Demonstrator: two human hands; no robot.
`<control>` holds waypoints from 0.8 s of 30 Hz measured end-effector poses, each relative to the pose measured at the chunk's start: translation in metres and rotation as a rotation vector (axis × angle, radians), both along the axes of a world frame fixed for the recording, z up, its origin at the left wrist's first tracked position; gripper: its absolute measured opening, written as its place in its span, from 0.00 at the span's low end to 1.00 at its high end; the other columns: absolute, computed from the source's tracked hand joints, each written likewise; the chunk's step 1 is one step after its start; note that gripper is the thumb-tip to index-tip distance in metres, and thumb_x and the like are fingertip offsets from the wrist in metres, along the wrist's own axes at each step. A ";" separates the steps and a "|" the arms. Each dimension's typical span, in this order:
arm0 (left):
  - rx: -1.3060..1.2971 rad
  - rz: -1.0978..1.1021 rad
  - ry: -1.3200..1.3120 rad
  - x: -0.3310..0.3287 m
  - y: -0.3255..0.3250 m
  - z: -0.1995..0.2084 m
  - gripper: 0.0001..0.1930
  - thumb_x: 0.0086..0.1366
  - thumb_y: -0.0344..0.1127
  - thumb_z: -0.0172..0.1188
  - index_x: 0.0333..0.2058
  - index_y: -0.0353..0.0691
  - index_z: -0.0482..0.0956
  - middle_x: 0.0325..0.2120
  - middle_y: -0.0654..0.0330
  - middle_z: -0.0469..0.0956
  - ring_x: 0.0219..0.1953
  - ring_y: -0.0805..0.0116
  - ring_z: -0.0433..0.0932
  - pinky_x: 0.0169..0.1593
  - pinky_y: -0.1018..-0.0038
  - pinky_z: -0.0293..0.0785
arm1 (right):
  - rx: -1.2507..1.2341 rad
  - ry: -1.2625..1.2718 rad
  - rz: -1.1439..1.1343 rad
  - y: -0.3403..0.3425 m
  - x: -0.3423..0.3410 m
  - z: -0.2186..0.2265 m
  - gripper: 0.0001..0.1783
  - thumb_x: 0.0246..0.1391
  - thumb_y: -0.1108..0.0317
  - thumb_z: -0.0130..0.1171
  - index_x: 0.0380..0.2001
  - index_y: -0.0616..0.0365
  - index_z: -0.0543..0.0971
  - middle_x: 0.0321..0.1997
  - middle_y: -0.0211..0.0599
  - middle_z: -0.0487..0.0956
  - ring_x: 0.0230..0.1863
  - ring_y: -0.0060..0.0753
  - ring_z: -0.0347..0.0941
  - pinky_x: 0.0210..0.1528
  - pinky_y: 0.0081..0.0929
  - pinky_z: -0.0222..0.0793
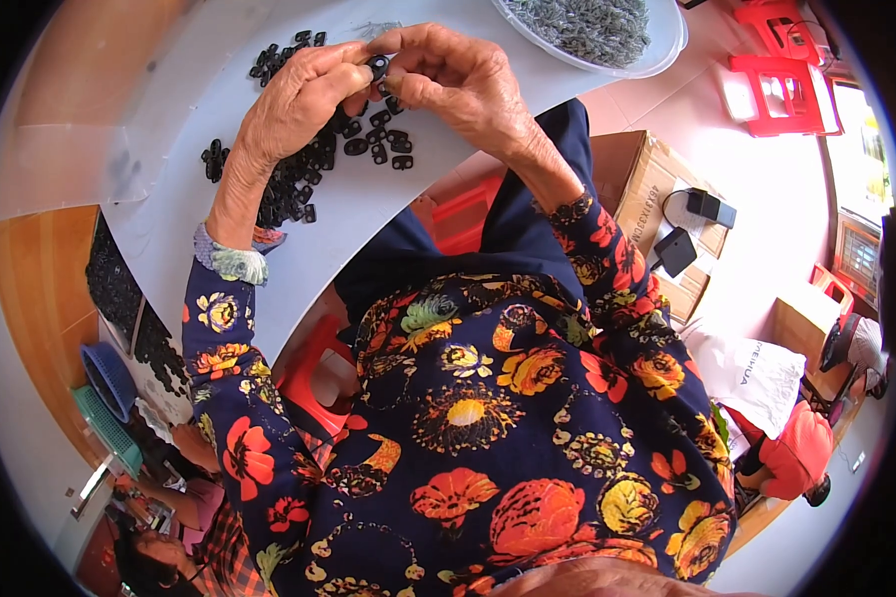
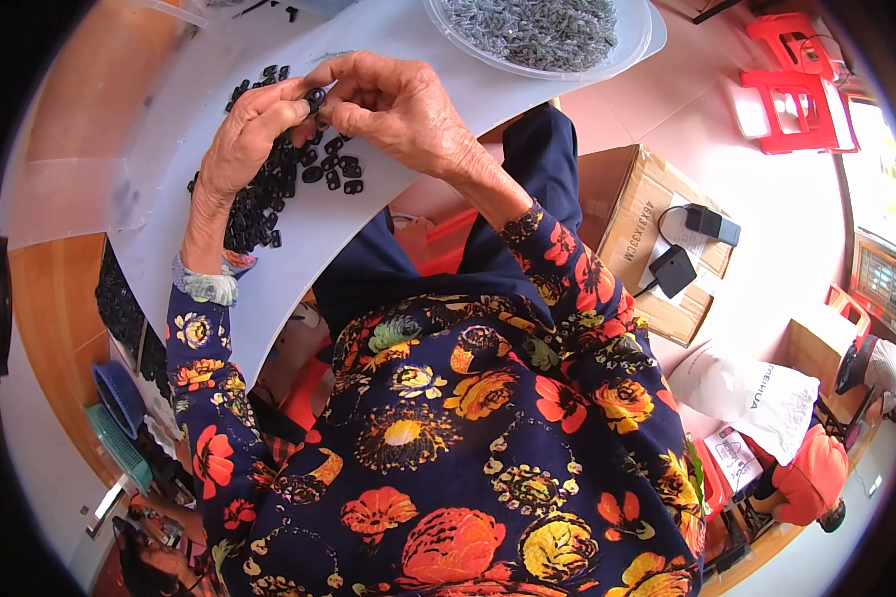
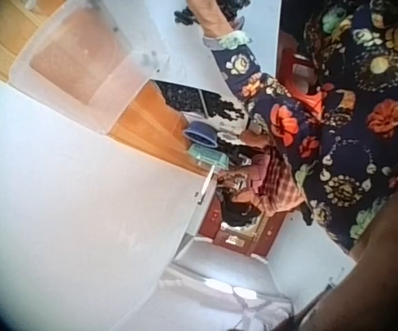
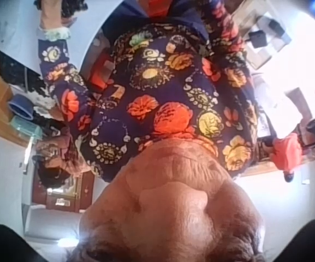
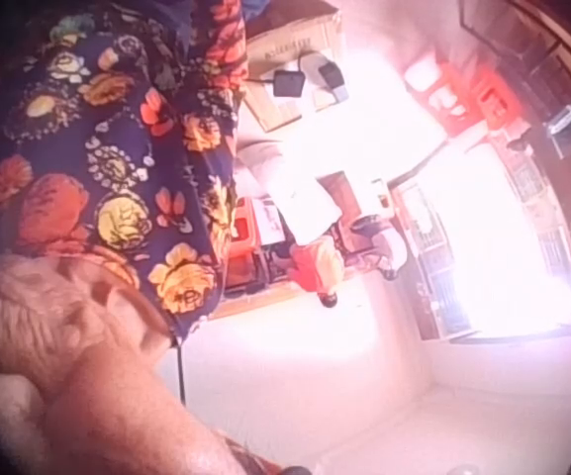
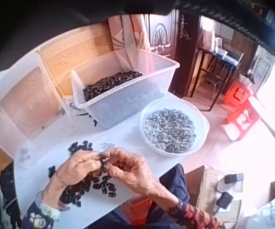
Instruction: The person assembles small plastic components by inserting metal pins into the plastic pieces by hand.
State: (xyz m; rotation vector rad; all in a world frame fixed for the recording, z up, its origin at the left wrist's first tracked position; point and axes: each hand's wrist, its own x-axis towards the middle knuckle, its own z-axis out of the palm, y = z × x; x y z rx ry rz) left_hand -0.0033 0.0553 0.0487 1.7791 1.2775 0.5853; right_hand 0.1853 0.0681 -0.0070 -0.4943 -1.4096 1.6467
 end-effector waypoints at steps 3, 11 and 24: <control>-0.046 0.026 -0.064 0.001 -0.001 -0.001 0.14 0.61 0.39 0.45 0.27 0.33 0.72 0.16 0.63 0.68 0.21 0.76 0.65 0.29 0.77 0.64 | -0.010 0.047 0.006 -0.001 -0.002 -0.001 0.15 0.53 0.77 0.54 0.45 0.65 0.72 0.29 0.29 0.77 0.35 0.16 0.74 0.43 0.18 0.71; 0.198 0.273 -0.180 0.028 -0.021 -0.016 0.11 0.64 0.37 0.48 0.35 0.34 0.74 0.19 0.65 0.71 0.23 0.78 0.67 0.29 0.80 0.65 | -0.020 0.065 -0.084 -0.003 0.000 0.004 0.14 0.55 0.75 0.55 0.46 0.63 0.72 0.30 0.28 0.77 0.34 0.17 0.74 0.41 0.18 0.72; 0.113 0.535 -0.421 0.042 -0.026 -0.025 0.12 0.60 0.36 0.48 0.21 0.35 0.68 0.15 0.67 0.65 0.21 0.80 0.60 0.26 0.80 0.57 | -0.004 0.012 -0.154 -0.004 -0.002 0.004 0.15 0.52 0.78 0.56 0.45 0.67 0.70 0.32 0.34 0.79 0.34 0.19 0.75 0.41 0.19 0.73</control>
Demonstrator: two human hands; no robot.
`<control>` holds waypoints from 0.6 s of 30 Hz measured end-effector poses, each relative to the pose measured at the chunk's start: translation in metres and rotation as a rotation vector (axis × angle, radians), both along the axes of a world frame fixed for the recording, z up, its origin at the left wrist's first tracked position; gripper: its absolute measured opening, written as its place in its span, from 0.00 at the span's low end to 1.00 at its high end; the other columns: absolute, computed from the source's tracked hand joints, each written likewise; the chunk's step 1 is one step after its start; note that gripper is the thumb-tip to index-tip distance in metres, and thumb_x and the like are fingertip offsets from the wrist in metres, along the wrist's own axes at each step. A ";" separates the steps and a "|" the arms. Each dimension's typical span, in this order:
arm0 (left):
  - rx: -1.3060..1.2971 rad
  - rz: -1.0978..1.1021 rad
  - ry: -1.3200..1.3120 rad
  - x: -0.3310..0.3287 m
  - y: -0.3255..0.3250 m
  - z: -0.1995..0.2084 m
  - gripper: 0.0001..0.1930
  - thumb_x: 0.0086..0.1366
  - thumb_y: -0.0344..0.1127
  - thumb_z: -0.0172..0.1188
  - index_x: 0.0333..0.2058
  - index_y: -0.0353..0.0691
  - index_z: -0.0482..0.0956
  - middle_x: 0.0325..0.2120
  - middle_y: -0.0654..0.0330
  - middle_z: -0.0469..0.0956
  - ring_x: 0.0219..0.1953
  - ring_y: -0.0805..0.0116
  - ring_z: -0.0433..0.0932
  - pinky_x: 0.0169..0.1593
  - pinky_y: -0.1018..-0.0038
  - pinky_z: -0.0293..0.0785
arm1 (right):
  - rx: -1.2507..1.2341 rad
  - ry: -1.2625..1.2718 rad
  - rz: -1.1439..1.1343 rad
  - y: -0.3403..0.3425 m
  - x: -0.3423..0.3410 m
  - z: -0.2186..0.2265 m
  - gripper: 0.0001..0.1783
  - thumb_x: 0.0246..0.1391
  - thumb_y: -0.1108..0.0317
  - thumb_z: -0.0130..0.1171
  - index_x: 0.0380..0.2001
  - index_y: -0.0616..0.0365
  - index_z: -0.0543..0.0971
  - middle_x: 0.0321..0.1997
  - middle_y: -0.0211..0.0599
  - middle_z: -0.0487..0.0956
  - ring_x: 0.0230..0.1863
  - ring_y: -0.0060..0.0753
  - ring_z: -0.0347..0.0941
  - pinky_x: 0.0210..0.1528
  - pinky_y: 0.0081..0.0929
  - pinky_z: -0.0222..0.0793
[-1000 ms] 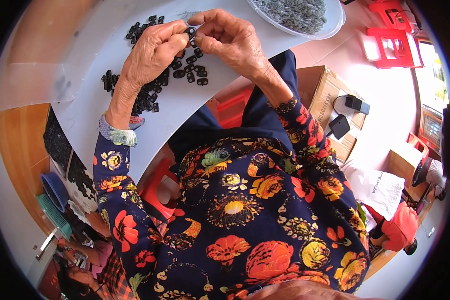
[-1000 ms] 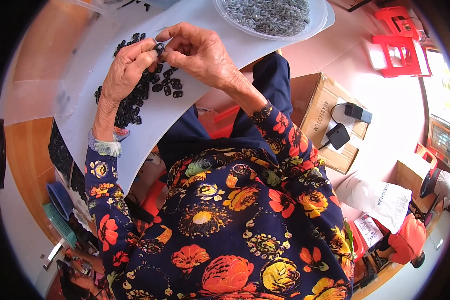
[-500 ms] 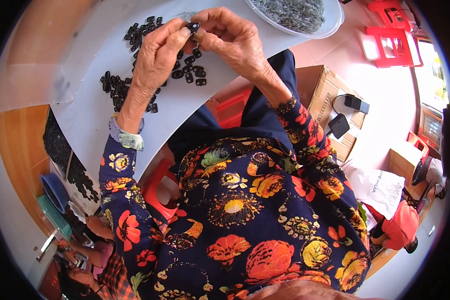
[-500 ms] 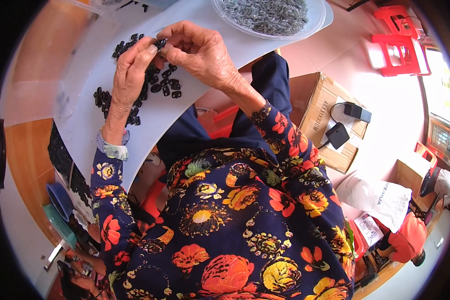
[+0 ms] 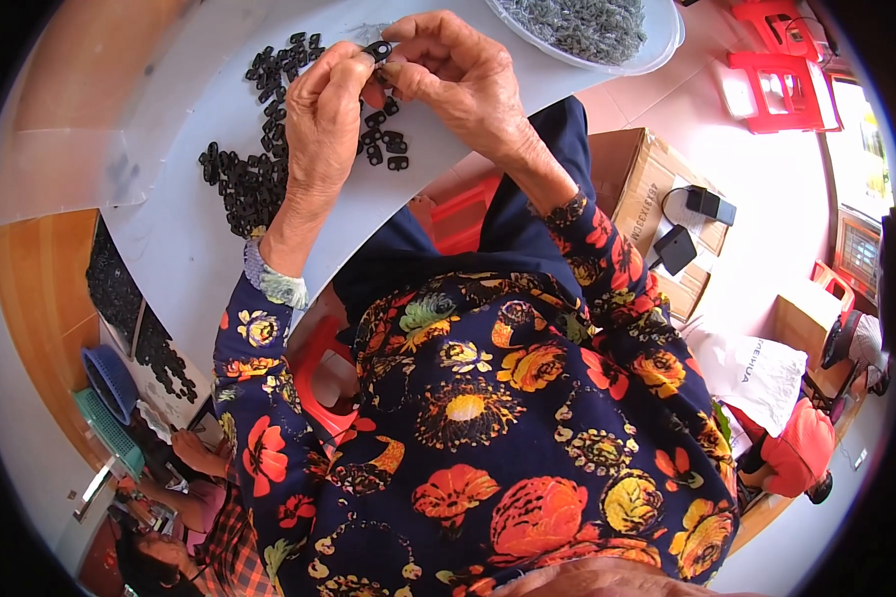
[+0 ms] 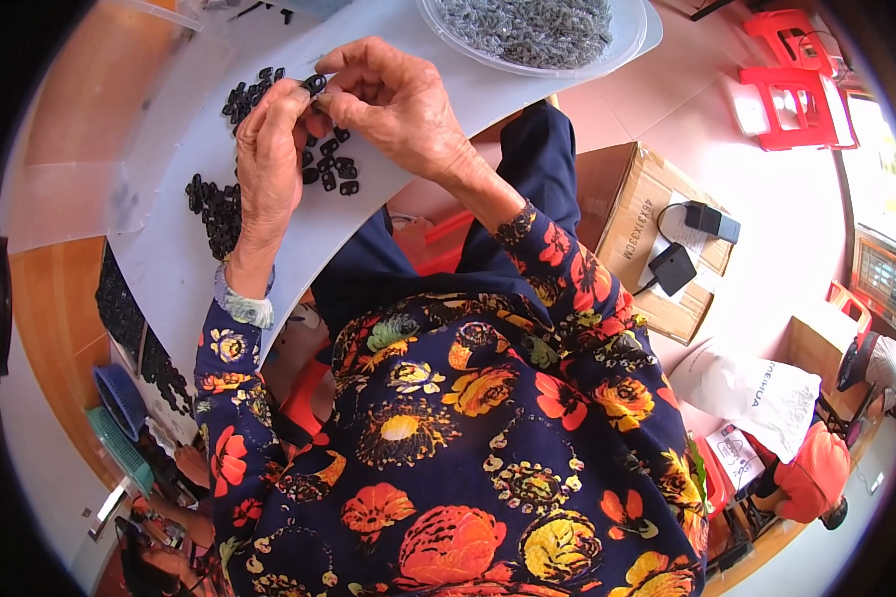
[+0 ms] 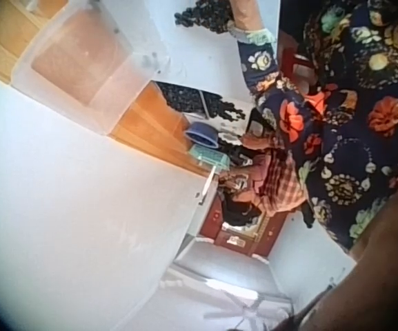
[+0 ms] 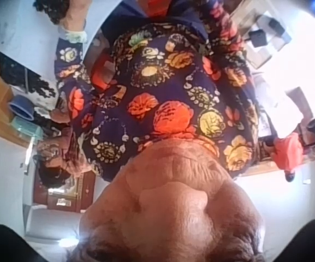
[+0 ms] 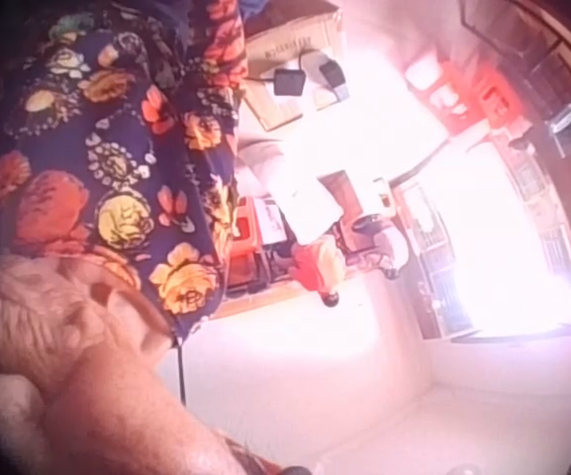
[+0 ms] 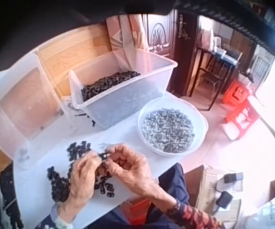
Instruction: The person assembles small plastic components by inserting metal pins into the plastic pieces by hand.
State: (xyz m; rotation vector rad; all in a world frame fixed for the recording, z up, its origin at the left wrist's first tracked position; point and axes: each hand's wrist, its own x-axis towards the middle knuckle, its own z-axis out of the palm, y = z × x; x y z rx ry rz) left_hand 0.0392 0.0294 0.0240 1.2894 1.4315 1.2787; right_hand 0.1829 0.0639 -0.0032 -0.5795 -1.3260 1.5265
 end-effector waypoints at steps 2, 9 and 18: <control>0.008 0.010 -0.010 0.001 -0.001 -0.002 0.12 0.60 0.36 0.48 0.21 0.35 0.67 0.15 0.67 0.65 0.21 0.81 0.59 0.26 0.80 0.57 | 0.001 -0.002 0.003 -0.001 0.000 0.002 0.15 0.52 0.78 0.55 0.45 0.67 0.70 0.31 0.35 0.79 0.34 0.20 0.76 0.41 0.19 0.73; -0.035 0.051 -0.122 0.001 -0.003 -0.007 0.11 0.60 0.36 0.48 0.22 0.35 0.70 0.16 0.68 0.67 0.21 0.80 0.59 0.26 0.80 0.56 | 0.020 -0.016 0.074 0.000 0.002 0.001 0.16 0.53 0.79 0.54 0.46 0.67 0.69 0.30 0.36 0.79 0.34 0.21 0.76 0.41 0.19 0.73; 0.009 0.054 -0.096 0.008 -0.004 0.001 0.11 0.60 0.35 0.49 0.23 0.35 0.71 0.16 0.67 0.68 0.20 0.81 0.61 0.26 0.81 0.57 | -0.002 -0.019 0.020 0.000 0.000 0.001 0.15 0.53 0.78 0.54 0.45 0.68 0.70 0.30 0.35 0.78 0.34 0.21 0.76 0.41 0.19 0.73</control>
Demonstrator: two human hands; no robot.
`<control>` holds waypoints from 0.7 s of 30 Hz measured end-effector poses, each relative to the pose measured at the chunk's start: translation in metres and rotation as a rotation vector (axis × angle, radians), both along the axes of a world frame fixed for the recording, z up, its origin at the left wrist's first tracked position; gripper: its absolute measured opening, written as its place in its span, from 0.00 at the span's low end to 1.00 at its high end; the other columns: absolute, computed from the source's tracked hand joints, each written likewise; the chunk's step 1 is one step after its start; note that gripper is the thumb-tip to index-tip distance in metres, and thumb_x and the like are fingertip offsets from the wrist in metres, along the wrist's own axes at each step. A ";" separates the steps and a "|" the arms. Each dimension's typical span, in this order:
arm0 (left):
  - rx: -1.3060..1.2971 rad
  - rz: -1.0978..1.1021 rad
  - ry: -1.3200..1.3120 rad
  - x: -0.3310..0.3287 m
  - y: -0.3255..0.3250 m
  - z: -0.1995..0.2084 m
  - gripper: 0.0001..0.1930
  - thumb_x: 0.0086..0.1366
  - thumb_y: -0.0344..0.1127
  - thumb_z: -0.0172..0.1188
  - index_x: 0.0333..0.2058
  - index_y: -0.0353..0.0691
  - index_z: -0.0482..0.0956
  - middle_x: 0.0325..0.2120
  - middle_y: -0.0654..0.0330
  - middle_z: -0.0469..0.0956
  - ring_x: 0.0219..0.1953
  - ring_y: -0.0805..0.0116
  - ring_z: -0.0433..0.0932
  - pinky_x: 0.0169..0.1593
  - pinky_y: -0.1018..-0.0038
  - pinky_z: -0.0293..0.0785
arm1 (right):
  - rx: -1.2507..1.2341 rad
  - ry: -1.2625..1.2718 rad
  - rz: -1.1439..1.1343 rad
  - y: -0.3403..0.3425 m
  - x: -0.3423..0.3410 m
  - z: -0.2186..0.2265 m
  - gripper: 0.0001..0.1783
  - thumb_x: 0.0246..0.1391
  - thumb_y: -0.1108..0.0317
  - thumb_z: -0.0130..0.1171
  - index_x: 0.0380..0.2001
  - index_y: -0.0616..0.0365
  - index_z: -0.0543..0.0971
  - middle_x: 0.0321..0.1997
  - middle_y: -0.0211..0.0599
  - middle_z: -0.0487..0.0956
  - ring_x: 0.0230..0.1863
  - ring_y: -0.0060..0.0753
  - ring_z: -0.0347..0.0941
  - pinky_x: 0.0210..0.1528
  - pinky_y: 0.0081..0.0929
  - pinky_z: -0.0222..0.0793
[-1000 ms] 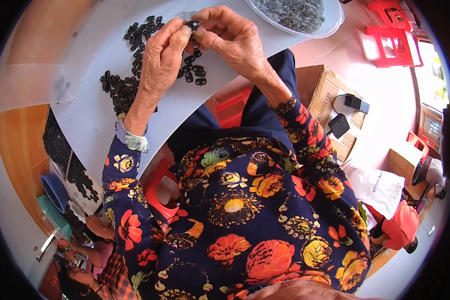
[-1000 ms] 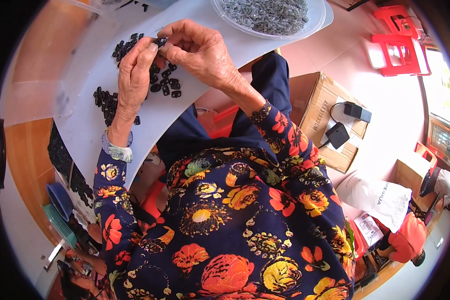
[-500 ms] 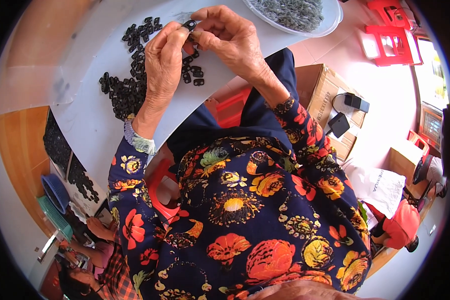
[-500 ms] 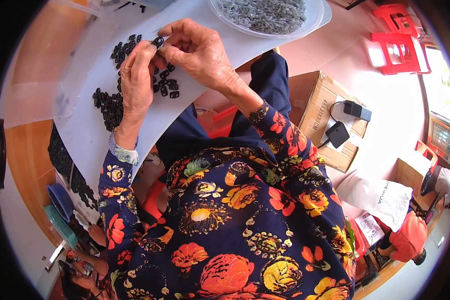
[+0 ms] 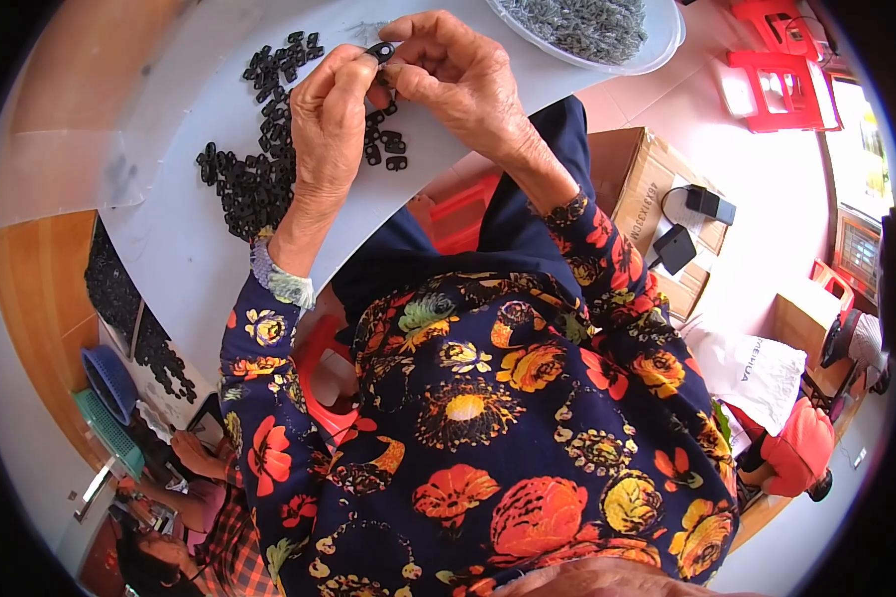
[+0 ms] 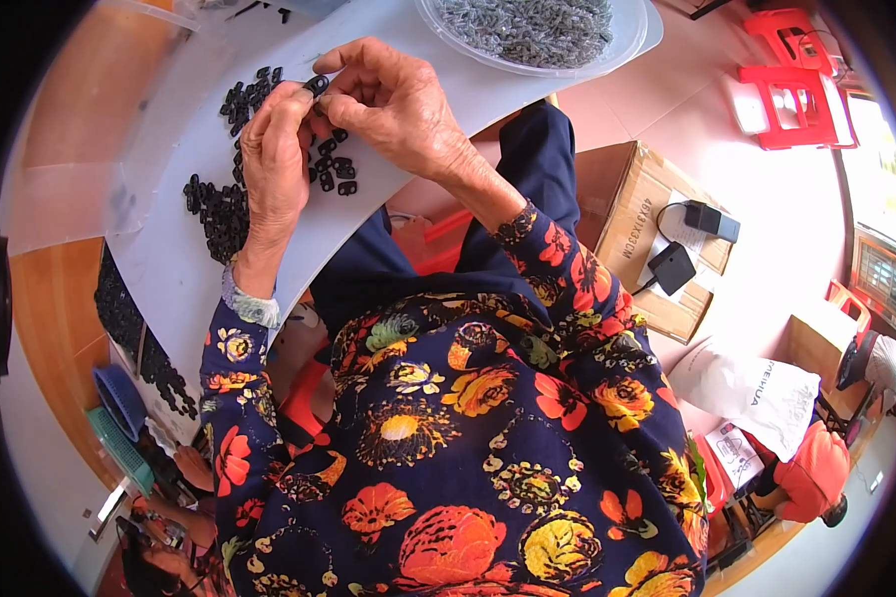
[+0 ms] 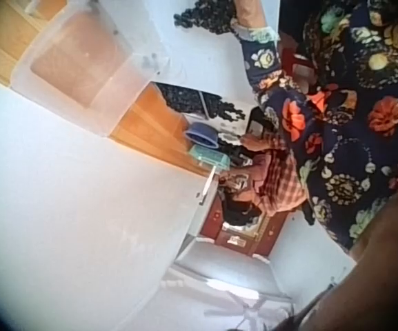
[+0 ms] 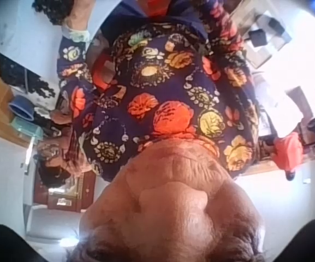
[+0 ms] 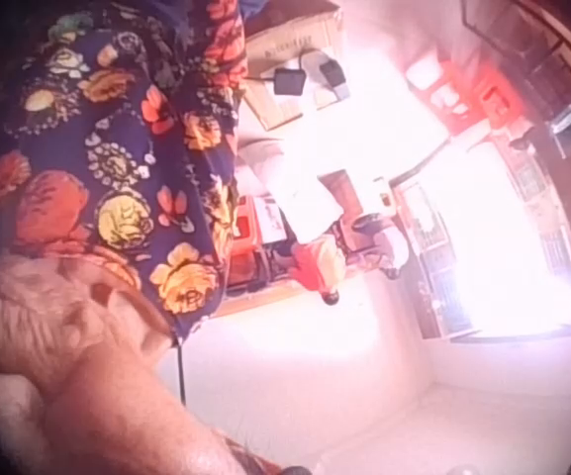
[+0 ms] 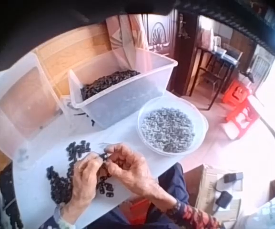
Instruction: The person assembles small plastic components by inserting metal pins into the plastic pieces by hand.
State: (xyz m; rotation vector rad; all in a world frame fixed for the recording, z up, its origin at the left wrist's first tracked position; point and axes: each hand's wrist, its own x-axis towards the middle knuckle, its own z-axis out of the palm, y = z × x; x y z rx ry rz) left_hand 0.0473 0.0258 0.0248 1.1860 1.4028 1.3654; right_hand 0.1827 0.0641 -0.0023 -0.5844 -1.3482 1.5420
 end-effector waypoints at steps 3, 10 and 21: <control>0.005 -0.004 0.064 -0.001 -0.001 -0.001 0.11 0.59 0.35 0.49 0.23 0.35 0.71 0.15 0.67 0.68 0.20 0.81 0.61 0.25 0.81 0.57 | -0.016 0.031 0.010 -0.001 0.000 0.000 0.15 0.53 0.78 0.54 0.44 0.68 0.70 0.30 0.34 0.78 0.34 0.20 0.76 0.41 0.19 0.73; -0.136 -0.107 0.181 -0.016 0.008 0.005 0.12 0.59 0.37 0.48 0.21 0.35 0.71 0.15 0.67 0.68 0.19 0.81 0.59 0.25 0.81 0.57 | -0.010 -0.001 -0.011 -0.001 0.002 0.002 0.15 0.53 0.77 0.53 0.44 0.70 0.71 0.30 0.35 0.78 0.34 0.21 0.77 0.42 0.19 0.73; -0.201 -0.194 -0.337 -0.015 0.008 -0.006 0.13 0.63 0.36 0.47 0.22 0.36 0.70 0.19 0.63 0.68 0.23 0.74 0.67 0.32 0.78 0.66 | -0.046 0.070 -0.077 0.002 -0.002 -0.007 0.11 0.53 0.76 0.55 0.40 0.69 0.74 0.28 0.32 0.77 0.27 0.17 0.72 0.34 0.17 0.72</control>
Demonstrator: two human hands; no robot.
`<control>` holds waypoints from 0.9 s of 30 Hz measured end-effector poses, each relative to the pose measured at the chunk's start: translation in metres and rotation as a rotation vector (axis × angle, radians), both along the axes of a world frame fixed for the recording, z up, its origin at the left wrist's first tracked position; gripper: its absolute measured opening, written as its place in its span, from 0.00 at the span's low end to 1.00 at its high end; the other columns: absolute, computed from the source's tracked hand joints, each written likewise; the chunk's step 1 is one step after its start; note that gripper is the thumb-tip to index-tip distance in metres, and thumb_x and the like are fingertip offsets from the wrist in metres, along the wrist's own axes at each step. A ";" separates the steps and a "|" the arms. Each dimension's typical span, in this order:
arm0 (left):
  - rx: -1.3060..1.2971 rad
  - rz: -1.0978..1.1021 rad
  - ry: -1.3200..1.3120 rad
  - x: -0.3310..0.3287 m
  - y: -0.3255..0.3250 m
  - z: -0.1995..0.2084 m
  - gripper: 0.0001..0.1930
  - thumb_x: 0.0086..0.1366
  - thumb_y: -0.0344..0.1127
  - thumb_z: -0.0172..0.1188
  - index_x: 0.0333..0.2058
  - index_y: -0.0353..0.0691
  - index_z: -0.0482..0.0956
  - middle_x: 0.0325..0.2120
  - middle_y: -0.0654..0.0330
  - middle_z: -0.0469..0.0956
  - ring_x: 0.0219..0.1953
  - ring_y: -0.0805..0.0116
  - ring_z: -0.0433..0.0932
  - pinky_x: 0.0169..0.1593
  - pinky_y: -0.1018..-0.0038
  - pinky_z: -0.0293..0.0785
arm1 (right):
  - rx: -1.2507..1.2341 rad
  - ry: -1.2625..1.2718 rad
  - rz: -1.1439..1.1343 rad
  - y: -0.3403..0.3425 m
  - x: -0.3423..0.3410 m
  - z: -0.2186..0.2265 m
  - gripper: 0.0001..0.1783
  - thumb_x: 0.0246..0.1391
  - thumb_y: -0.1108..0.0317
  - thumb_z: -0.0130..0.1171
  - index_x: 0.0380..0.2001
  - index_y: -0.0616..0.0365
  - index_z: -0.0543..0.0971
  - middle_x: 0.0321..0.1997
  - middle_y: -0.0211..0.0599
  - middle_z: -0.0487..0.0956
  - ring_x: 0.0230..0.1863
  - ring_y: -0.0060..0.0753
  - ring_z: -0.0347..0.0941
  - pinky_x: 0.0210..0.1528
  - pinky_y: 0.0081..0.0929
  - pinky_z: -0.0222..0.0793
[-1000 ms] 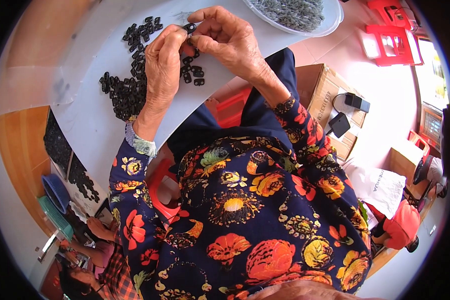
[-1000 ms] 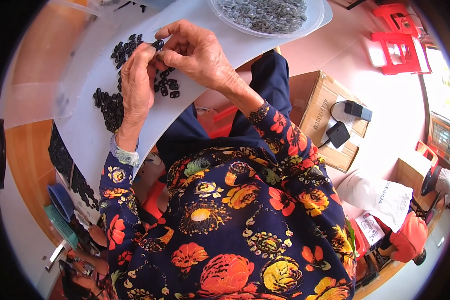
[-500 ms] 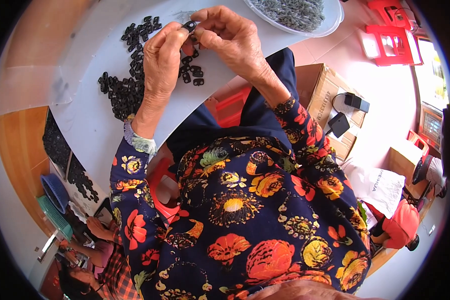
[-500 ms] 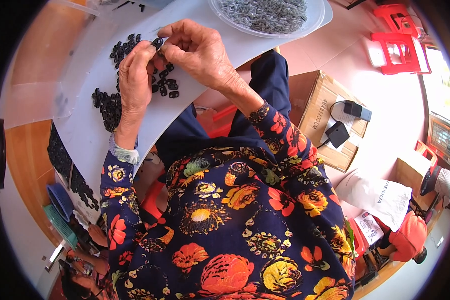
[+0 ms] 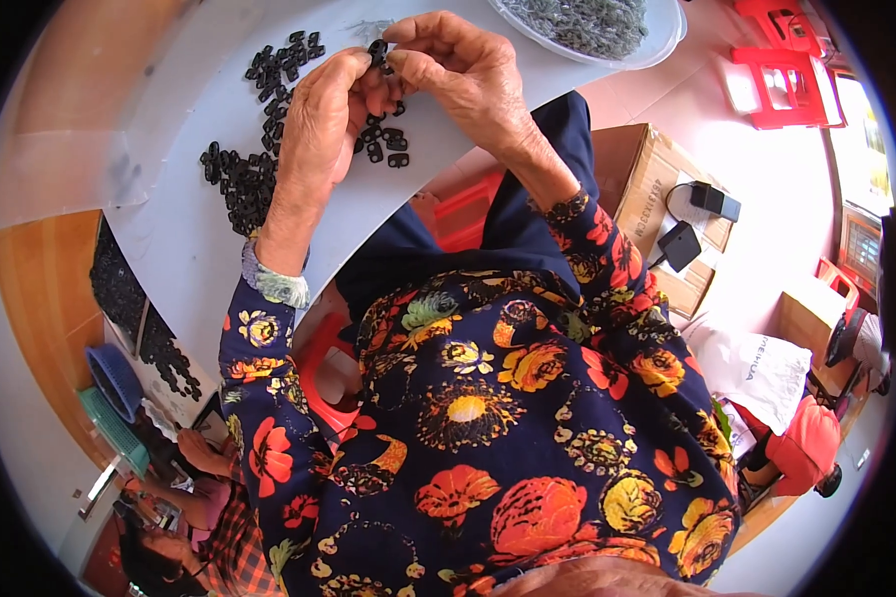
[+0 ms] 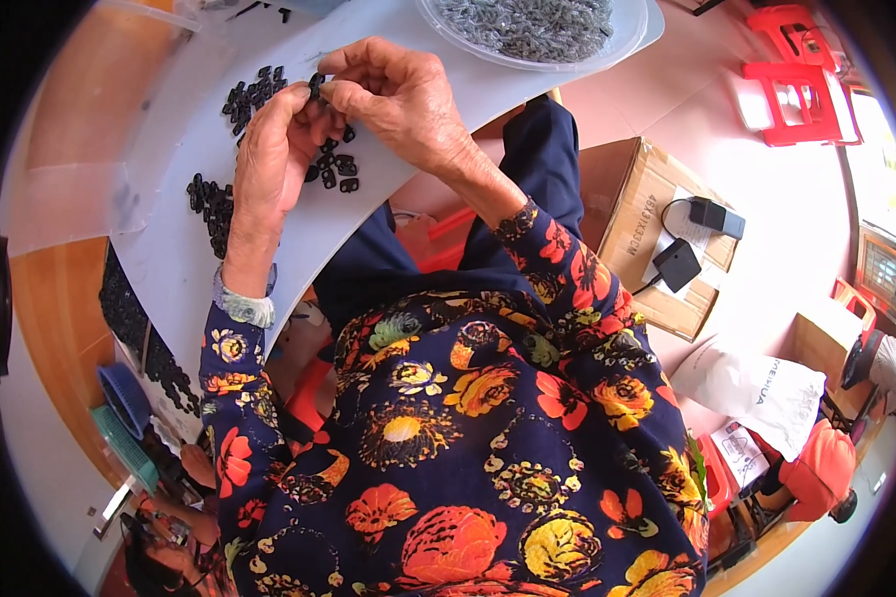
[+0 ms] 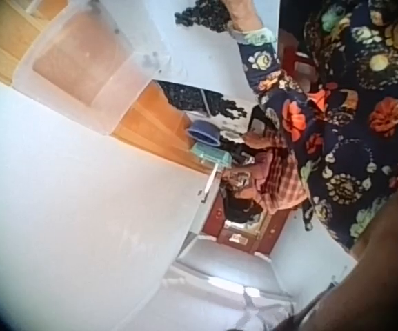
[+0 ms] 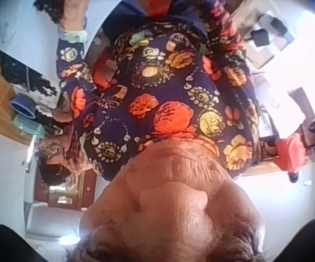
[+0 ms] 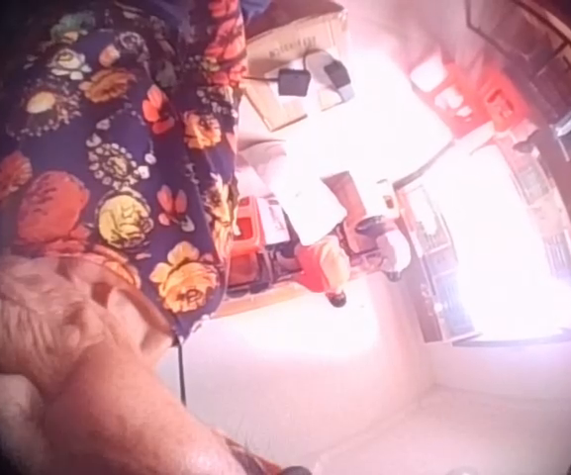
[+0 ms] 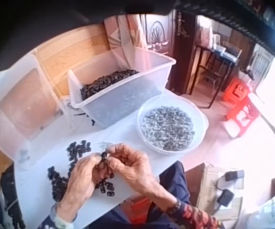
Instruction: The person assembles small plastic components by inserting metal pins into the plastic pieces by hand.
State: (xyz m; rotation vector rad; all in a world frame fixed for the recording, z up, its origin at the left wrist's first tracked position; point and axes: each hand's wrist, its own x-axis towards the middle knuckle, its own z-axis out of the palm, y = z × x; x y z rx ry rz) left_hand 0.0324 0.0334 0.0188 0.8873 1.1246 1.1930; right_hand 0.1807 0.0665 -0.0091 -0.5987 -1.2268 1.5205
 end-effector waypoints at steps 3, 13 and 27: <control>0.004 0.025 0.025 0.001 -0.003 0.001 0.13 0.63 0.35 0.47 0.22 0.35 0.69 0.19 0.63 0.68 0.23 0.73 0.67 0.33 0.77 0.67 | -0.020 0.004 0.020 0.000 0.000 0.001 0.09 0.53 0.76 0.55 0.37 0.69 0.75 0.27 0.32 0.78 0.28 0.18 0.73 0.35 0.18 0.73; -0.044 0.124 -0.153 -0.002 0.003 0.000 0.12 0.63 0.34 0.47 0.22 0.36 0.68 0.19 0.61 0.68 0.24 0.70 0.68 0.35 0.71 0.68 | -0.021 -0.042 0.104 -0.002 0.004 0.006 0.09 0.54 0.73 0.55 0.37 0.68 0.76 0.31 0.30 0.76 0.30 0.17 0.71 0.37 0.17 0.70; -0.072 0.030 -0.153 -0.004 0.005 0.006 0.11 0.63 0.35 0.46 0.24 0.34 0.68 0.19 0.60 0.67 0.25 0.68 0.68 0.37 0.71 0.68 | -0.102 0.087 0.089 0.000 0.002 0.005 0.09 0.54 0.75 0.56 0.36 0.70 0.73 0.27 0.37 0.79 0.29 0.21 0.76 0.34 0.20 0.75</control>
